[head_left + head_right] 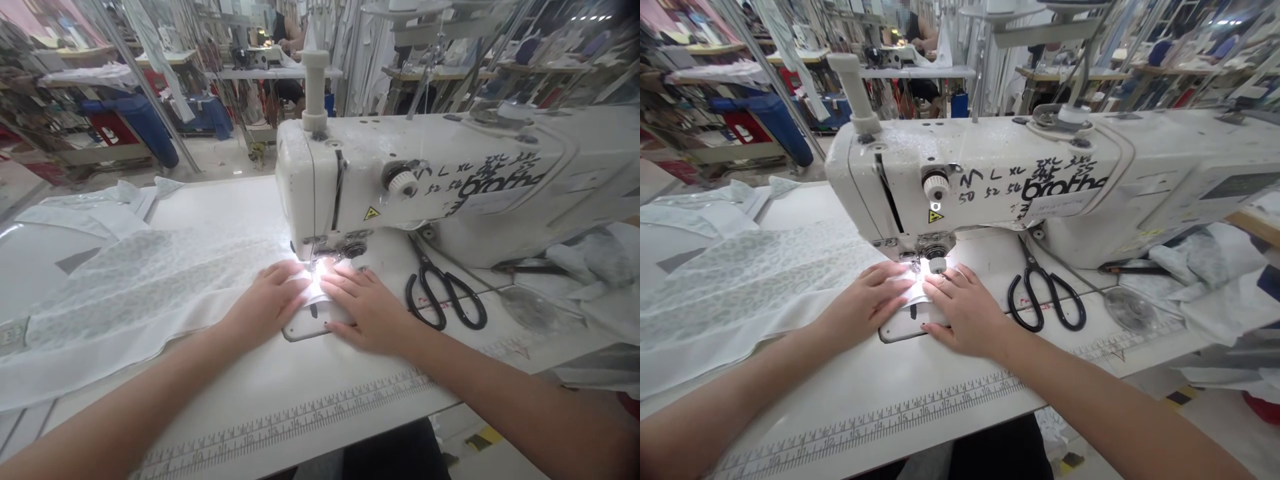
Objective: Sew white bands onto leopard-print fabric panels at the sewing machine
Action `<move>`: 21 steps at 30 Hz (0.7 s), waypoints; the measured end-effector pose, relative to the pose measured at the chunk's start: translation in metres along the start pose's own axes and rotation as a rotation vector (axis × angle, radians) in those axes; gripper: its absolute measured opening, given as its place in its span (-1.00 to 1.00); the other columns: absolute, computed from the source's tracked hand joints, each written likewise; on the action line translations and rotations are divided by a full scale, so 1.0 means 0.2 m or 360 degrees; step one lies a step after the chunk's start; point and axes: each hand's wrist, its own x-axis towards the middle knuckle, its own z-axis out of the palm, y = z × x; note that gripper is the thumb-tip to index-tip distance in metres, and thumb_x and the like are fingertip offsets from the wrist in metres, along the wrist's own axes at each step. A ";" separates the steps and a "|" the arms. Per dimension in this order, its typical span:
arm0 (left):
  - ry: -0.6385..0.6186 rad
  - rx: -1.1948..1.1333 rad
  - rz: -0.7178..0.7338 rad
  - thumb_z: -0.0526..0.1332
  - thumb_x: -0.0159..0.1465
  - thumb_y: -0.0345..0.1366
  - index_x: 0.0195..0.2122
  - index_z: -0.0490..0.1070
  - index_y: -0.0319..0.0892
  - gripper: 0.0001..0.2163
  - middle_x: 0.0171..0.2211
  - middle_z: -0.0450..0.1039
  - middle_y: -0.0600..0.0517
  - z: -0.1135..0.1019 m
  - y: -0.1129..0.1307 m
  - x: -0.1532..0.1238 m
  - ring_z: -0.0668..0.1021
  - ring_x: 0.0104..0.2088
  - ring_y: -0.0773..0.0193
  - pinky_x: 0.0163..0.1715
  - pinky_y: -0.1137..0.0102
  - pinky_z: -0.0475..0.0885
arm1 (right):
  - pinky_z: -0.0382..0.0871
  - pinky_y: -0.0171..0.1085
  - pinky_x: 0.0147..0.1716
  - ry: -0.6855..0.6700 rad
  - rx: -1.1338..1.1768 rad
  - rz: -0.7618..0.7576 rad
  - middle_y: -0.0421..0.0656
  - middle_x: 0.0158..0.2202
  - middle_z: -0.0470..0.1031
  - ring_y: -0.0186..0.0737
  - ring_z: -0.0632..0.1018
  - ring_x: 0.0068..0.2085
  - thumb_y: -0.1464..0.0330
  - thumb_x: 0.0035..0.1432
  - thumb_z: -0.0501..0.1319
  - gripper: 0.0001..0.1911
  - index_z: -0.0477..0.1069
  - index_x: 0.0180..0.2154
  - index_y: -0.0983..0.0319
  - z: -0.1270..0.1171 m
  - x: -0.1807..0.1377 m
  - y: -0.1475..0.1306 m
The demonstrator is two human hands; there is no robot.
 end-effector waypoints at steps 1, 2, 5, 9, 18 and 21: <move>-0.0025 -0.0033 0.0067 0.00 0.32 -0.29 -0.04 0.36 -0.10 -0.75 0.02 0.34 -0.02 -0.01 0.00 -0.01 0.29 0.10 0.16 0.07 0.19 0.25 | 0.03 0.07 0.15 0.0002 0.0013 -0.0043 -0.03 0.13 0.27 0.04 0.19 0.16 0.18 0.18 0.07 -0.45 0.16 0.14 0.31 0.00 -0.01 0.00; -0.0062 -0.0069 0.0132 -0.03 0.33 -0.31 -0.03 0.35 -0.09 -0.74 0.01 0.35 0.00 -0.02 0.01 -0.02 0.30 0.10 0.19 0.08 0.21 0.25 | 0.03 0.05 0.16 0.0002 0.0030 -0.0098 -0.02 0.12 0.28 0.03 0.20 0.16 0.18 0.19 0.06 -0.45 0.17 0.14 0.33 -0.01 -0.01 0.00; -0.0185 -0.0142 0.0220 -0.04 0.34 -0.31 0.05 0.30 -0.05 -0.71 0.06 0.32 0.05 -0.04 0.01 -0.04 0.28 0.12 0.23 0.11 0.25 0.23 | 0.07 0.01 0.16 -0.0008 0.0080 -0.0226 0.02 0.08 0.32 0.00 0.22 0.15 0.18 0.20 0.06 -0.46 0.20 0.12 0.37 -0.02 -0.04 -0.01; -0.0281 -0.0133 0.0213 -0.01 0.33 -0.27 0.08 0.28 -0.04 -0.69 0.12 0.26 0.06 -0.06 -0.01 -0.05 0.25 0.14 0.20 0.14 0.23 0.19 | 0.12 0.04 0.13 0.0035 0.0088 -0.0233 0.03 0.04 0.35 0.01 0.26 0.13 0.19 0.17 0.10 -0.47 0.24 0.09 0.37 -0.03 -0.06 -0.02; -0.0070 -0.0279 0.0126 0.00 0.31 -0.27 -0.04 0.39 -0.09 -0.74 0.01 0.36 0.00 -0.07 -0.11 0.04 0.35 0.05 0.24 0.08 0.29 0.24 | 0.20 0.02 0.08 0.0141 0.0068 -0.0160 0.00 0.04 0.34 0.02 0.28 0.10 0.27 0.18 0.07 -0.57 0.25 0.06 0.30 -0.02 -0.03 0.01; 0.0083 -0.0457 -0.0172 -0.03 0.32 -0.26 -0.15 0.42 -0.11 -0.75 -0.07 0.41 0.04 -0.09 -0.13 0.03 0.42 -0.03 0.29 0.01 0.35 0.31 | 0.33 -0.09 -0.06 0.0246 0.0043 0.0039 -0.03 -0.12 0.43 -0.07 0.41 -0.06 0.35 0.22 0.01 -0.75 0.33 -0.11 0.26 -0.07 -0.10 0.03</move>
